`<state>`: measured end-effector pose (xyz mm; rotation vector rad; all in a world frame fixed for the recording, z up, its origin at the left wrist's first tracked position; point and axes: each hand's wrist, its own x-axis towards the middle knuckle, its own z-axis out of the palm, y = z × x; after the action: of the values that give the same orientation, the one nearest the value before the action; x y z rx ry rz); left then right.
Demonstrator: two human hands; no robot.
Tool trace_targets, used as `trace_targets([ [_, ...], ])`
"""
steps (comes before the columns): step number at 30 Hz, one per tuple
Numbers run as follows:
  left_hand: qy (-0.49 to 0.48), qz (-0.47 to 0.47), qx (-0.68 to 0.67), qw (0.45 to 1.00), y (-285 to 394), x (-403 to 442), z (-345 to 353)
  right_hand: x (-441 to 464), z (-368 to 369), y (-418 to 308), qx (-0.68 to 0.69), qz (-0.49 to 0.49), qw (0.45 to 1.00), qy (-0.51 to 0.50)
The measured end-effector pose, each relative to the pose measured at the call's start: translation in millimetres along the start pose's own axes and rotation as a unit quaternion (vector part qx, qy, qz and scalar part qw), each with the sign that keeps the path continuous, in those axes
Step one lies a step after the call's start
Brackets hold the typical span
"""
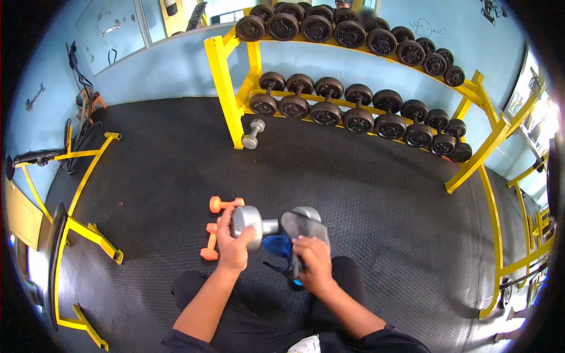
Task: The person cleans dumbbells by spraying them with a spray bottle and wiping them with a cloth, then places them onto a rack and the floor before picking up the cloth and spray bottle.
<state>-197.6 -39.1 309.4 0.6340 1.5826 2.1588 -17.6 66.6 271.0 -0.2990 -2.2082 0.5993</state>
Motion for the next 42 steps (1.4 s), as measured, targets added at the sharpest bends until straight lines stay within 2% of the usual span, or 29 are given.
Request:
trace_targets([
  [2,0.020,-0.009,-0.028,0.999,13,7,2,-22,25,3,0.086,-0.002,0.996,-0.035],
  [4,0.097,-0.059,-0.128,0.985,20,13,-2,-39,52,4,0.102,0.001,0.988,-0.113],
  [5,0.120,-0.061,-0.125,0.983,26,14,-2,-44,65,8,0.081,0.037,0.977,-0.195],
  [6,0.124,-0.058,-0.125,0.983,31,14,-4,-44,70,10,0.083,0.032,0.976,-0.197],
  [7,0.135,-0.068,-0.121,0.981,36,15,-6,-44,73,12,-0.007,0.046,0.953,-0.298],
  [9,0.130,-0.076,-0.111,0.982,38,16,-15,-24,65,24,-0.117,0.067,0.844,-0.519],
  [10,0.132,-0.074,-0.111,0.982,40,18,-20,-12,47,41,0.006,0.112,0.884,-0.454],
  [11,0.108,-0.090,-0.120,0.983,42,18,-24,5,30,48,0.035,0.121,0.923,-0.364],
  [13,0.090,-0.109,-0.130,0.981,38,17,-35,46,-11,47,0.031,0.185,0.951,-0.246],
  [14,0.047,-0.147,-0.164,0.974,28,19,-43,58,-21,55,0.161,0.121,0.968,-0.147],
  [17,-0.051,-0.201,-0.217,0.954,10,27,-48,92,-47,64,0.257,0.076,0.937,-0.223],
  [19,-0.156,-0.211,-0.219,0.940,7,29,-39,104,-56,69,0.405,0.059,0.807,-0.426],
  [20,-0.164,-0.211,-0.221,0.938,3,33,-36,99,-59,70,0.434,0.118,0.768,-0.456],
  [22,-0.142,-0.288,-0.336,0.885,-3,40,-34,82,-59,66,0.452,0.103,0.779,-0.422],
  [23,-0.128,-0.278,-0.271,0.913,-4,39,-29,75,-62,60,0.407,0.025,0.830,-0.381],
  [24,-0.124,-0.278,-0.274,0.912,-7,42,-25,70,-66,52,0.379,-0.011,0.847,-0.372],
  [26,-0.042,-0.303,-0.230,0.924,-14,51,-23,51,-72,27,0.346,0.033,0.875,-0.338],
  [28,-0.065,-0.314,-0.217,0.922,-29,58,-21,41,-75,14,0.330,0.077,0.883,-0.324],
  [30,-0.049,-0.371,-0.119,0.920,-44,63,-15,27,-66,20,0.381,0.136,0.874,-0.269],
  [31,-0.044,-0.368,-0.113,0.922,-57,68,-15,19,-60,26,0.383,0.140,0.872,-0.270],
  [32,-0.041,-0.371,-0.113,0.921,-71,75,-18,10,-54,33,0.464,0.239,0.818,-0.241],
  [33,-0.029,-0.374,-0.020,0.927,-82,82,-20,8,-50,39,0.535,0.333,0.748,-0.208],
  [34,-0.015,-0.376,0.073,0.924,-94,85,-24,8,-47,42,0.536,0.338,0.744,-0.211],
  [35,0.014,-0.360,0.142,0.922,-107,88,-27,9,-44,44,0.511,0.334,0.764,-0.208],
  [36,0.018,-0.369,0.143,0.918,-132,93,-40,8,-40,46,0.485,0.332,0.783,-0.205],
  [38,-0.020,-0.310,0.279,0.909,-193,102,-71,5,-29,58,0.463,0.353,0.788,-0.200],
  [39,-0.034,-0.312,0.334,0.889,-194,102,-72,4,-24,67,0.438,0.363,0.800,-0.190],
  [40,-0.039,-0.320,0.333,0.886,-202,100,-72,5,-20,74,0.435,0.372,0.798,-0.189],
  [42,-0.075,-0.328,0.469,0.817,-221,95,-74,7,-10,91,0.355,0.345,0.846,-0.199],
])
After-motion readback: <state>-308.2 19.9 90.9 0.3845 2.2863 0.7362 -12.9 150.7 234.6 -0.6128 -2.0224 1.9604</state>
